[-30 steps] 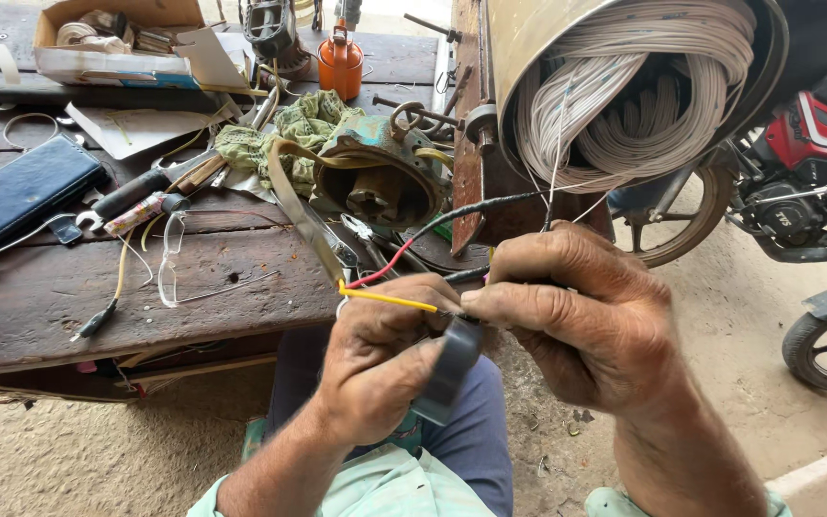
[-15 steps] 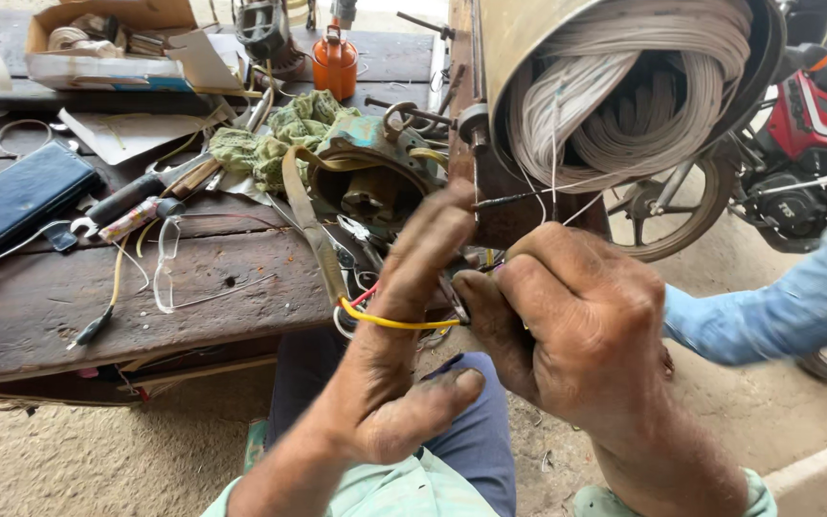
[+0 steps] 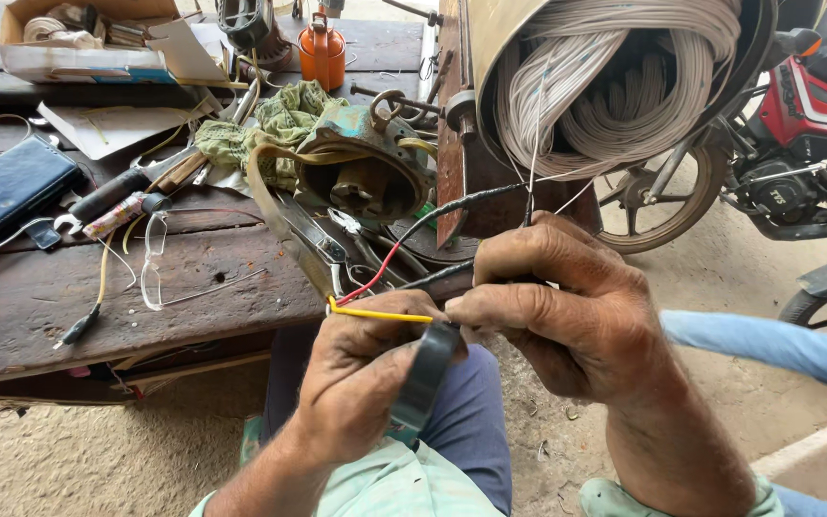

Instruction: The person strips insulation from several colored wires using a knife, twists the exposed strands together, and wraps the connections with black electrical tape. The person handles multiple wires and repeatedly applies tape to insulate the joints.

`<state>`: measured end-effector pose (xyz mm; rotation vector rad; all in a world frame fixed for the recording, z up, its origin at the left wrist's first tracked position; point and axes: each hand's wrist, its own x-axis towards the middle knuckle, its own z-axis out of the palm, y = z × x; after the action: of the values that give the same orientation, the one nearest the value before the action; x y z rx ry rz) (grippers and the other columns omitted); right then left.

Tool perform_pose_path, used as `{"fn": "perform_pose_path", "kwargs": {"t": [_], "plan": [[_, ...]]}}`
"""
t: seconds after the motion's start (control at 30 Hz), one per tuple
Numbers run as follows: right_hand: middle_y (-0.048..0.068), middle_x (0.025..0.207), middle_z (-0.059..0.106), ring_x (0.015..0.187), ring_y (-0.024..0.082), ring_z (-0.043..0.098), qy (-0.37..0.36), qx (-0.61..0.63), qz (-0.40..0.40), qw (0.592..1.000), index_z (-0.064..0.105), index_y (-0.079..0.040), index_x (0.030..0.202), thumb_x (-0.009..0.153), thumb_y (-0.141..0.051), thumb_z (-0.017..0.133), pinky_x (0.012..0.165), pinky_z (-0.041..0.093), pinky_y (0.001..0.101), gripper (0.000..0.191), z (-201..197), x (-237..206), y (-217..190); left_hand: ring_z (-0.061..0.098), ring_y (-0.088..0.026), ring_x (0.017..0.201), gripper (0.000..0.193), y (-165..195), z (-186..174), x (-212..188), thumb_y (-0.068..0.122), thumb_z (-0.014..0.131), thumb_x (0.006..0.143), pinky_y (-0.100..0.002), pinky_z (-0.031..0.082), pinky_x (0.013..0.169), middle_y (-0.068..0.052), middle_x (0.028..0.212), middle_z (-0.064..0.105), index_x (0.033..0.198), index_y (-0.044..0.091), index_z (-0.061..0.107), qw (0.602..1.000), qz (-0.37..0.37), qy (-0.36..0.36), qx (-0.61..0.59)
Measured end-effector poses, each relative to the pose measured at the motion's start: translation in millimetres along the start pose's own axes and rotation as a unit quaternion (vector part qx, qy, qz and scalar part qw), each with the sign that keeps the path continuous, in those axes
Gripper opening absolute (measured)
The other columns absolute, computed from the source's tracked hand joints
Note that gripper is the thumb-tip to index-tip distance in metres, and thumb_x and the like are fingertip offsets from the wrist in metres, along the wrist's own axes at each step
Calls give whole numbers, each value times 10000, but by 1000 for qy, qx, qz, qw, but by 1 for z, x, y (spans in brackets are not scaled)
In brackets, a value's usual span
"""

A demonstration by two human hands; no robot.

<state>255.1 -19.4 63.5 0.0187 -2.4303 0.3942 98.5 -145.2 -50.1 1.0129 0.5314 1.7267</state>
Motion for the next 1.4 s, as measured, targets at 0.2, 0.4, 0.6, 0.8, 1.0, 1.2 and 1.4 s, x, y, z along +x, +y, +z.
{"fn": "perform_pose_path", "kwargs": {"t": [0.2,0.4,0.6,0.8,1.0,1.2,1.4], "plan": [[77,885,666,739,162,647,85,-55,-45,994,694,-50,926,831,-302,792,617,523,302,287,16,6,2,624,-155,906,560,-12,3,7,427,604,1069,-289,514,810,-155,1066,675,1250,-102,634,994,-9,85,-74],[68,804,621,694,184,592,89,-206,33,974,636,-57,786,935,-273,777,614,491,351,298,28,-2,-9,379,-224,1490,997,14,35,27,785,513,938,-419,297,1303,-113,1594,344,1560,70,202,981,164,67,82],[98,806,612,717,226,640,4,-120,109,987,642,-30,797,900,-214,772,645,518,381,248,0,4,-19,462,-306,1513,599,47,26,23,374,569,1025,-447,330,1298,-182,1532,524,1495,22,451,964,90,-45,246],[75,983,661,834,176,719,-11,15,83,996,735,-70,1087,959,-155,771,720,591,284,158,0,-3,-16,740,-276,1131,312,24,4,14,-20,635,982,-340,595,960,-158,1241,700,1294,-4,642,895,161,-14,417],[83,1002,648,867,196,655,-14,-13,10,1000,734,-87,1079,896,-214,807,720,536,316,235,5,-16,-1,620,-146,766,264,6,-5,1,202,647,999,-269,492,688,-88,818,657,976,-56,699,984,53,-5,171],[78,960,634,793,204,674,98,18,-45,994,680,-21,1020,876,-291,803,639,574,314,330,26,-6,10,557,-126,761,442,-13,7,4,346,546,1065,-273,448,679,-76,865,646,1056,-82,657,993,-21,113,-28],[83,879,604,669,155,596,114,-157,45,980,637,-41,885,984,-196,731,561,492,326,206,39,-15,-6,420,-194,1447,724,8,35,19,507,577,1066,-361,368,1242,-106,1571,335,1549,71,259,976,195,48,88]]}}
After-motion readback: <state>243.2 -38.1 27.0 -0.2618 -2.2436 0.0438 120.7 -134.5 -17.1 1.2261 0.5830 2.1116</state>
